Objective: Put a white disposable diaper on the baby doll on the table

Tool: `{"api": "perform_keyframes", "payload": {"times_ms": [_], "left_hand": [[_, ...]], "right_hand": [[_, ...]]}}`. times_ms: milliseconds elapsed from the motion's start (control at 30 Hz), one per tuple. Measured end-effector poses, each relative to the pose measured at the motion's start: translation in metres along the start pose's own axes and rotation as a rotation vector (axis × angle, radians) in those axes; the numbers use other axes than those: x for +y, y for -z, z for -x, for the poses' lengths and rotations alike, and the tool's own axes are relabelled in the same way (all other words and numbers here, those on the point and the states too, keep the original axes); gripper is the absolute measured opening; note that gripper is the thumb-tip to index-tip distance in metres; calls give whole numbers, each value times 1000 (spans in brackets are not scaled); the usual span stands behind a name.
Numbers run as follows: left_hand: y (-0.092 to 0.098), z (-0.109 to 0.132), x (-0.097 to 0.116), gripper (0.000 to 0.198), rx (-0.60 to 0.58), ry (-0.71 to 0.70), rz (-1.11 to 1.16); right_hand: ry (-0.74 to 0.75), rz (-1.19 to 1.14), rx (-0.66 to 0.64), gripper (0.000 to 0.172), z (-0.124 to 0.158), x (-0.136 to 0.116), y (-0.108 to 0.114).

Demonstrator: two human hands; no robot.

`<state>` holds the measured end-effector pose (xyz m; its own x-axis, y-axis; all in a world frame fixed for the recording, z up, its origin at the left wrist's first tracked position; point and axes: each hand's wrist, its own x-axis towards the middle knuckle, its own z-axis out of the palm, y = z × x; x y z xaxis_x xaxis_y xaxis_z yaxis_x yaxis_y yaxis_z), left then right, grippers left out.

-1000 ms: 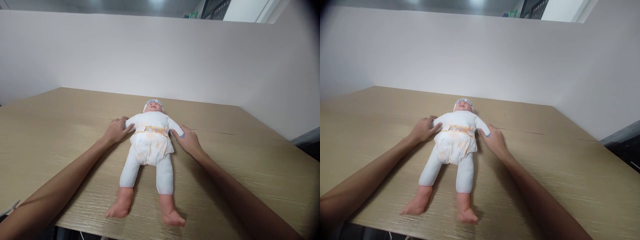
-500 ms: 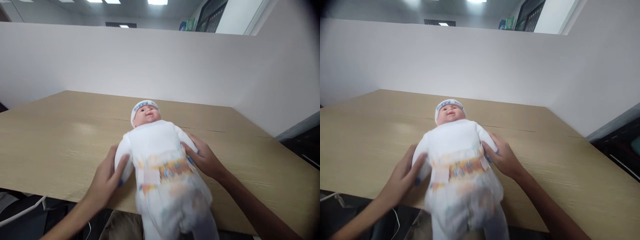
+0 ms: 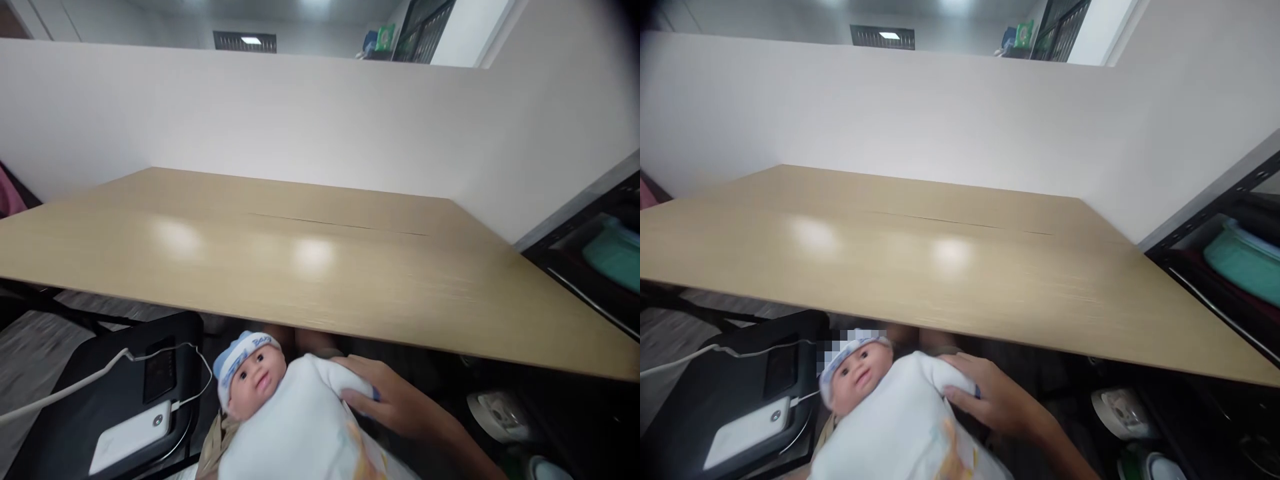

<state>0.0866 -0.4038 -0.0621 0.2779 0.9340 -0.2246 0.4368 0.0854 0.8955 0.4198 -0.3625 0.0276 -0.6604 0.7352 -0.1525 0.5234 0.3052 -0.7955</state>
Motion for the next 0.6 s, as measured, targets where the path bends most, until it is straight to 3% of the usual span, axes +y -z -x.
{"api": "perform_keyframes", "payload": {"times_ms": [133, 200, 300, 400, 433, 533, 600], "left_hand": [[9, 33, -11, 51, 40, 83, 30], [19, 55, -17, 46, 58, 130, 40], [44, 92, -38, 43, 80, 227, 49], [84, 116, -88, 66, 141, 359, 36], [101, 119, -109, 74, 213, 409, 6], [150, 109, -170, 82, 611, 541, -248], [175, 94, -197, 82, 657, 591, -361]], "right_hand": [[-124, 195, -102, 40, -13, 62, -37], [-100, 197, -44, 39, -16, 76, -42], [7, 43, 101, 34, -23, 61, -42], [122, -112, 9, 33, -38, 27, -51], [152, -140, -48, 35, -45, 18, -57], [237, -163, -151, 40, -63, 4, -78], [236, -188, -179, 43, -70, 5, -87]]}}
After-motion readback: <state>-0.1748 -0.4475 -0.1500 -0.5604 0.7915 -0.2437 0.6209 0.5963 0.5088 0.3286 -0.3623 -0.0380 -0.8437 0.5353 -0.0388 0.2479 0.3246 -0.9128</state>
